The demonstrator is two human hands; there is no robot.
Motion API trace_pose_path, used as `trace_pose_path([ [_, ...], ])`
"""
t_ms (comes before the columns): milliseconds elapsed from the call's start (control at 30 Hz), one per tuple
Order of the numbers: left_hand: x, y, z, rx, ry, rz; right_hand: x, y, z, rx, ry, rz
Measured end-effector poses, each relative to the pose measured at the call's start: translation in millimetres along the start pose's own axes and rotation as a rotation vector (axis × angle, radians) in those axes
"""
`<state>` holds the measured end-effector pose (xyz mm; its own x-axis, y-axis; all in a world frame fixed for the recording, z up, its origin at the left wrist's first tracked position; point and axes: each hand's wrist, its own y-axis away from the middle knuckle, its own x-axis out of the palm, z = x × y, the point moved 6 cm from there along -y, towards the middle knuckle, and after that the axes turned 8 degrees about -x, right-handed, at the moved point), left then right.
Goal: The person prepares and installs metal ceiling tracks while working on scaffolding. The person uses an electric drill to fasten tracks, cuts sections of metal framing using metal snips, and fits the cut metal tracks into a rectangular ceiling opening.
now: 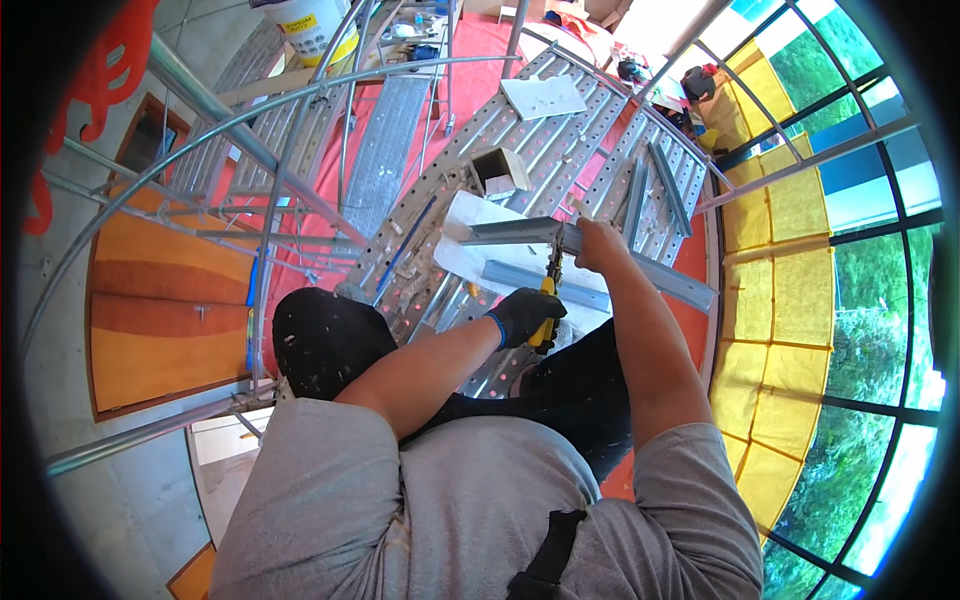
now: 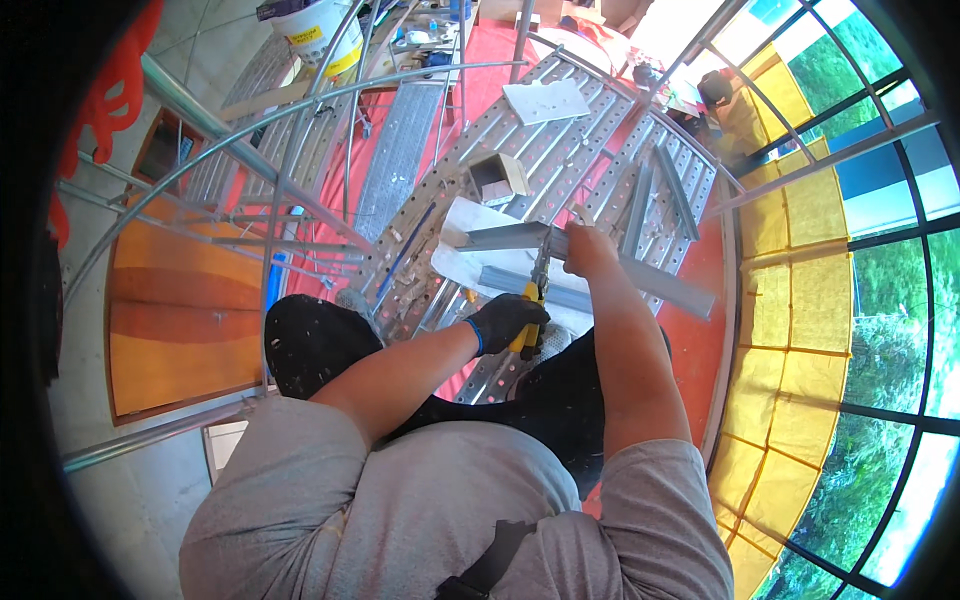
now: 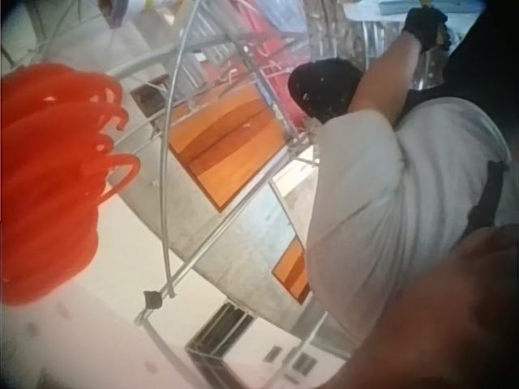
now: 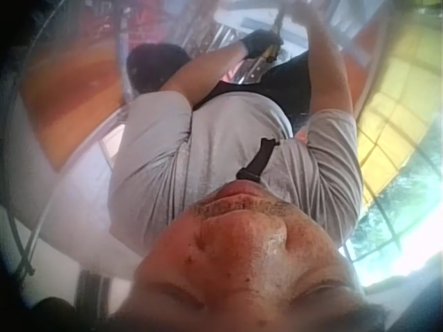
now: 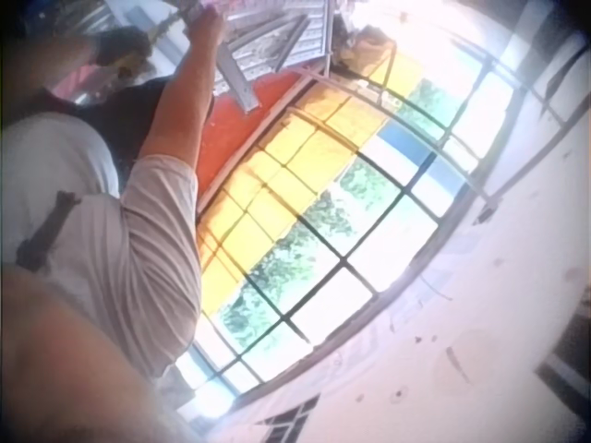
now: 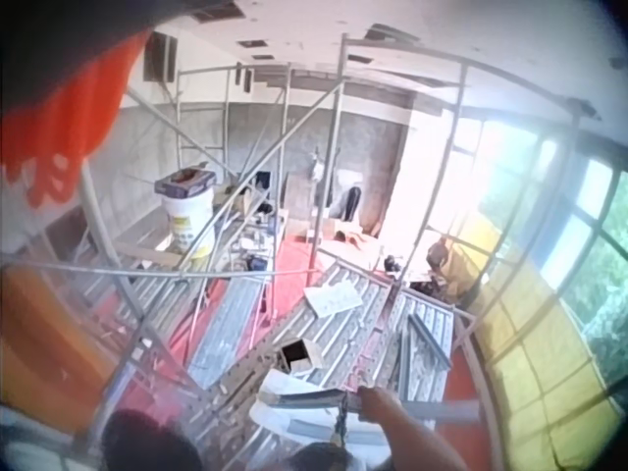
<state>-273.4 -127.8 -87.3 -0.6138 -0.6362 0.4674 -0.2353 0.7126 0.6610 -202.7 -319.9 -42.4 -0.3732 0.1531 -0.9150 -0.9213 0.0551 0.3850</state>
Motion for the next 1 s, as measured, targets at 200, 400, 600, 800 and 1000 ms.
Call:
trace_pose_path([
  [200,-15,-17,3,0.08,0.028,-0.118,5,-2,-3,-0.082,-0.062,-0.072],
  [400,-37,-18,14,0.704,-0.879,0.016,9,-15,-17,0.063,-0.186,-0.092],
  [600,-28,-15,19,0.665,-1.53,0.086,-17,-13,-54,0.158,-0.34,-0.265],
  [800,-57,-26,15,0.475,-1.666,0.047,-85,13,-95,0.218,-0.563,-0.668],
  [1000,-129,-32,47,0.117,-1.206,-0.09,-87,21,-146,0.37,-0.705,-0.632],
])
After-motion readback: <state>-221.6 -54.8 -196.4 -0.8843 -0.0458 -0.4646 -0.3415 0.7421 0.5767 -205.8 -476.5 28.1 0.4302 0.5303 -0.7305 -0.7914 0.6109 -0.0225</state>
